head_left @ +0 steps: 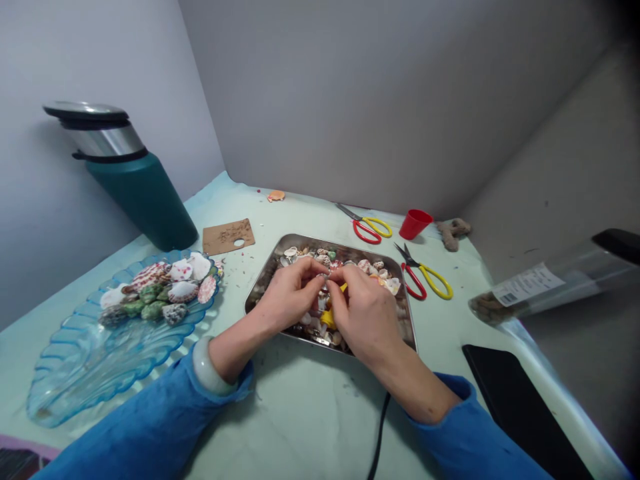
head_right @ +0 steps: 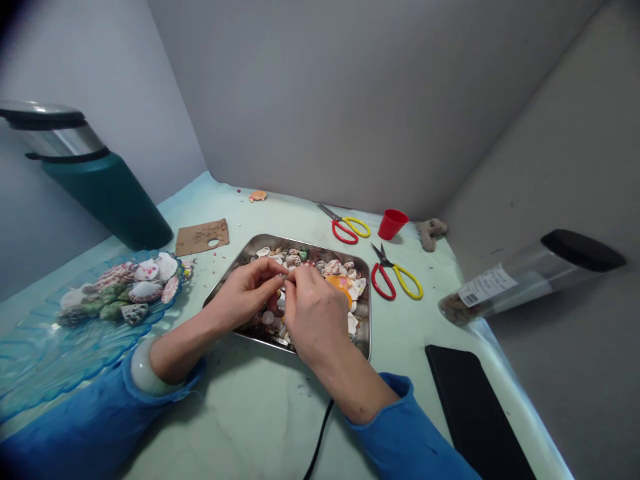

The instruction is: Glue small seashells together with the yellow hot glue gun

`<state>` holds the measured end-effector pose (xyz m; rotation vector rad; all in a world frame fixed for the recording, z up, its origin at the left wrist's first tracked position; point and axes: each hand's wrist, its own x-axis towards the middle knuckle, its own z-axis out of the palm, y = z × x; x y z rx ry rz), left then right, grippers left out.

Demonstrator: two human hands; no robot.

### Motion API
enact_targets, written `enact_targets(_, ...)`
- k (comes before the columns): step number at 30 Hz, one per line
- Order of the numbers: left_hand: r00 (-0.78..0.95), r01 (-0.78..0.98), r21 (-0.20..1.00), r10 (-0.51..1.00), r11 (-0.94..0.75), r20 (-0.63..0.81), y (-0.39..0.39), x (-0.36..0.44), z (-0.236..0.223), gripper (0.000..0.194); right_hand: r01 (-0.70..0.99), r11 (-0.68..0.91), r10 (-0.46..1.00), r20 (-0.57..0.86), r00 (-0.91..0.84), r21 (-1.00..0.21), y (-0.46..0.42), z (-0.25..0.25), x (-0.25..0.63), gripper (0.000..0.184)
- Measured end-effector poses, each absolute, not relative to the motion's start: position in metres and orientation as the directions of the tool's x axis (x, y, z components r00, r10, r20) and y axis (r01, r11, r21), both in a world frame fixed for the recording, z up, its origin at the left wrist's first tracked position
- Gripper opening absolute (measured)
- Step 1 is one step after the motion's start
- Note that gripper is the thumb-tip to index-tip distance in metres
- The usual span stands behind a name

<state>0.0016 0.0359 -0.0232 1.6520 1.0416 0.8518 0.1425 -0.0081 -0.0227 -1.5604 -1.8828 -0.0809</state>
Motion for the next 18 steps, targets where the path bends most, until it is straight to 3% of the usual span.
enact_targets(18, 0.395, 0.234, 0.956, 0.916, -0.175, 0.071, 0.0371, 0.0018, -0.0248, 0.012, 0.888, 0.283, 0.846, 0.531, -0.053, -0.363, -0.0077, -0.0219, 0.1425, 0.009)
